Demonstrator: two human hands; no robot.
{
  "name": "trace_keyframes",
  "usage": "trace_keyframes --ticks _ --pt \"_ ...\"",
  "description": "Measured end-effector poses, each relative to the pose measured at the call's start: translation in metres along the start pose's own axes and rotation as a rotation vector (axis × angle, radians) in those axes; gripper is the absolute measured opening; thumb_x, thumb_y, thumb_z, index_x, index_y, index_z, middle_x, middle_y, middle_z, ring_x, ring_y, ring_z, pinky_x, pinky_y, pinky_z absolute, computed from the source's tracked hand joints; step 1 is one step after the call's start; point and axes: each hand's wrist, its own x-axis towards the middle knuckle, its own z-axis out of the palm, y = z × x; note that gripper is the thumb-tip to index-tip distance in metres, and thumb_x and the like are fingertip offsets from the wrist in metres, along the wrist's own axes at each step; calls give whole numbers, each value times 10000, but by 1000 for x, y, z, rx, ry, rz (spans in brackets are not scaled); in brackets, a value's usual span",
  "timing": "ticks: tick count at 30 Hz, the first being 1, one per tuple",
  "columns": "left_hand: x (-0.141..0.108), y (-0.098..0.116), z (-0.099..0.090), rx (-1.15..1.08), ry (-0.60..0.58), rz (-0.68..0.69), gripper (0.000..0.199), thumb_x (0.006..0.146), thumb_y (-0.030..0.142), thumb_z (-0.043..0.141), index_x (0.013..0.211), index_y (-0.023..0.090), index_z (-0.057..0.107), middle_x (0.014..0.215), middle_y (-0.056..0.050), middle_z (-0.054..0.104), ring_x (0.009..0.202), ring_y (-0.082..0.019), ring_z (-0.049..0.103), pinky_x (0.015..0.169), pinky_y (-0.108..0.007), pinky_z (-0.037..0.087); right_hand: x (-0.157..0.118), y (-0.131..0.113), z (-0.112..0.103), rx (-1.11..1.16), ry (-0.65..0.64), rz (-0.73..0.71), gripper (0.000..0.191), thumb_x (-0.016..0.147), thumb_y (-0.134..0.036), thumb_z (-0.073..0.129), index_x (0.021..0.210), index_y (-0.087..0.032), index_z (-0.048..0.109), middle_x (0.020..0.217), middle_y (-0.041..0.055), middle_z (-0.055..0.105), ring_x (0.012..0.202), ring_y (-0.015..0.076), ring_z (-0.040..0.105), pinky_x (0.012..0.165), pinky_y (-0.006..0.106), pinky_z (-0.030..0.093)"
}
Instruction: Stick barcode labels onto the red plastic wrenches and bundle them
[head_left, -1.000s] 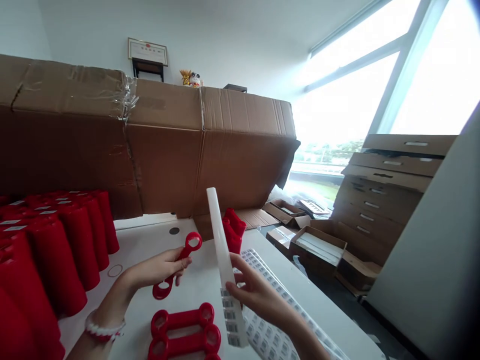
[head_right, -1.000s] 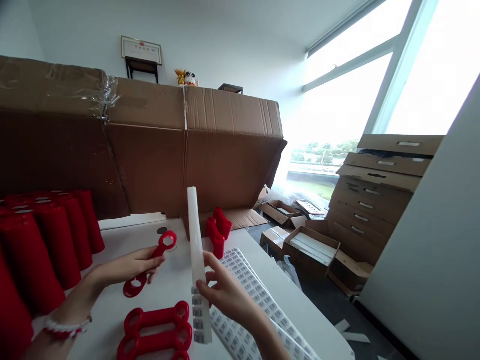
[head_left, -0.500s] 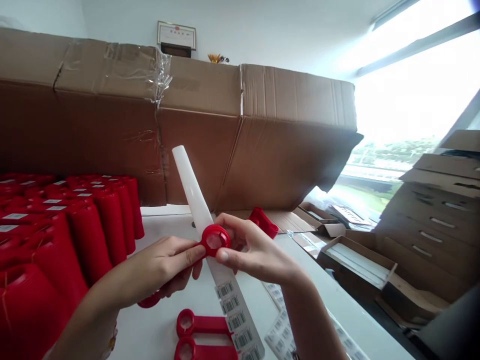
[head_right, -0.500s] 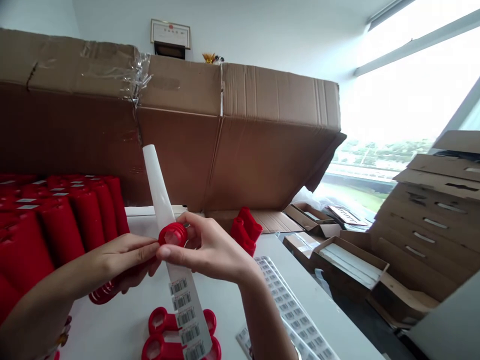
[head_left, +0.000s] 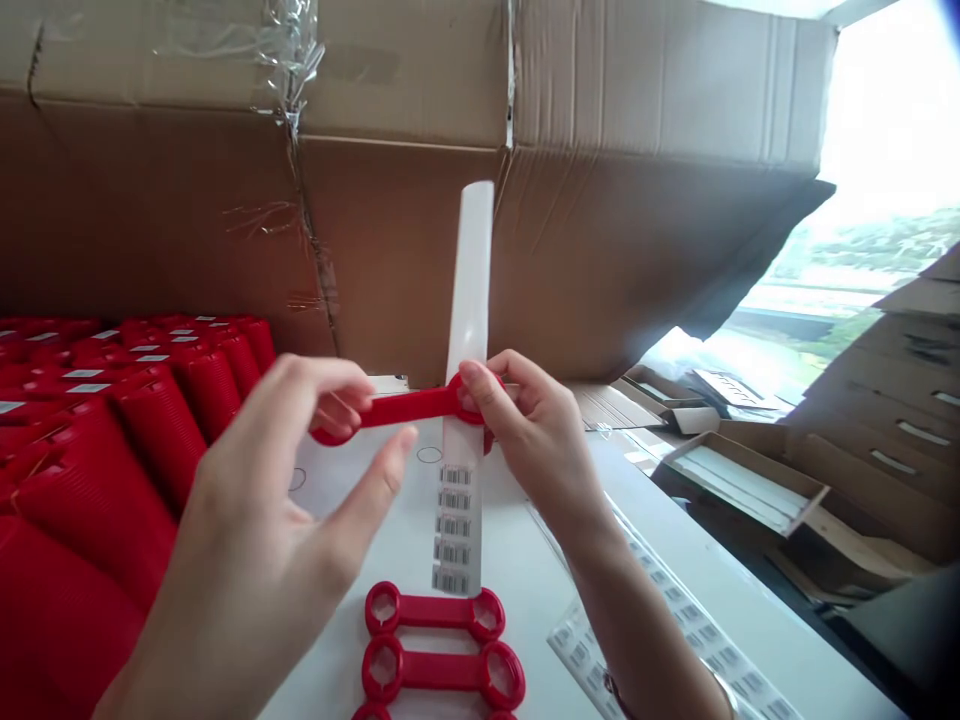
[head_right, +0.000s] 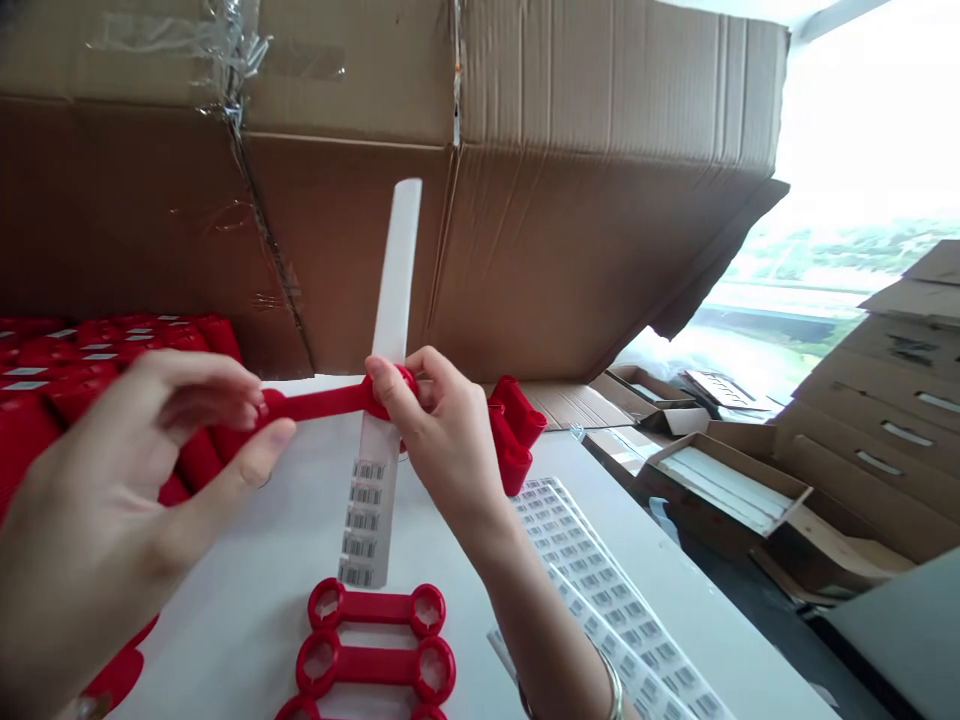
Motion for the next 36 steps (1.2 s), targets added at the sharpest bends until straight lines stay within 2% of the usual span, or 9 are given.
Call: trace_keyframes --ticks 2,4,6,10,19,25,30,33,36 --pt "-5 3 5 -71 -174 -46 227 914 508 658 1090 373 611 1123 12 671 1010 -235 661 659 -270 546 -1 -4 -3 -3 95 -54 411 931 -555 668 750 -208 544 606 -28 590 508 102 510 434 196 421" --pt "-9 2 16 -128 -292 -82 238 905 493 671 1109 381 625 1166 17 682 1024 -239 667 701 -292 569 -4 -8 -4 -32 172 -101 378 940 -518 672 754 -215 544 610 -25 601 492 103 517 413 196 415" --pt "-11 0 27 -199 -341 -122 239 897 442 683 1119 368 632 1185 11 682 1024 -239 671 763 -329 590 -7 -12 -3 -80 225 -152 349 951 -494 665 765 -221 553 618 -21 608 489 106 526 399 197 399" --pt "-13 2 40 -321 -416 -178 230 919 344 645 1149 355 640 1143 -3 692 1008 -225 684 742 -319 609 -13 -17 -1 -155 281 -242 315 966 -478 648 792 -228 564 652 -10 636 525 123 582 412 208 419" --pt "-15 8 44 -257 -338 -134 108 953 300 600 1055 325 629 1024 15 690 905 -189 685 647 -268 571 -14 -13 3 -282 333 -343 301 965 -470 654 812 -238 539 647 -23 646 504 118 583 416 227 413" --pt "-24 19 40 -272 -336 -72 101 946 282 598 1027 334 629 953 17 705 833 -184 682 670 -268 570 -7 1 4 -423 367 -379 331 962 -481 662 798 -233 515 563 -62 590 430 85 443 435 230 363" --pt "-20 26 21 -583 -336 -257 139 883 360 681 1020 344 665 890 22 684 814 -169 701 613 -206 586 -2 5 0 -436 388 -351 355 961 -506 651 794 -220 522 583 -52 609 459 85 452 460 229 363" --pt "-11 20 15 -831 -366 -433 190 870 440 726 991 317 647 773 53 628 568 -108 631 446 -169 534 -2 2 -4 -350 373 -286 346 958 -512 653 808 -213 563 626 -25 653 491 106 533 461 232 389" --pt "-2 11 17 -967 -321 -484 215 889 469 721 919 279 625 678 82 571 414 -67 528 330 -151 447 -5 -6 -5 -247 319 -213 340 949 -522 656 821 -214 589 619 -15 636 508 133 577 431 230 395"
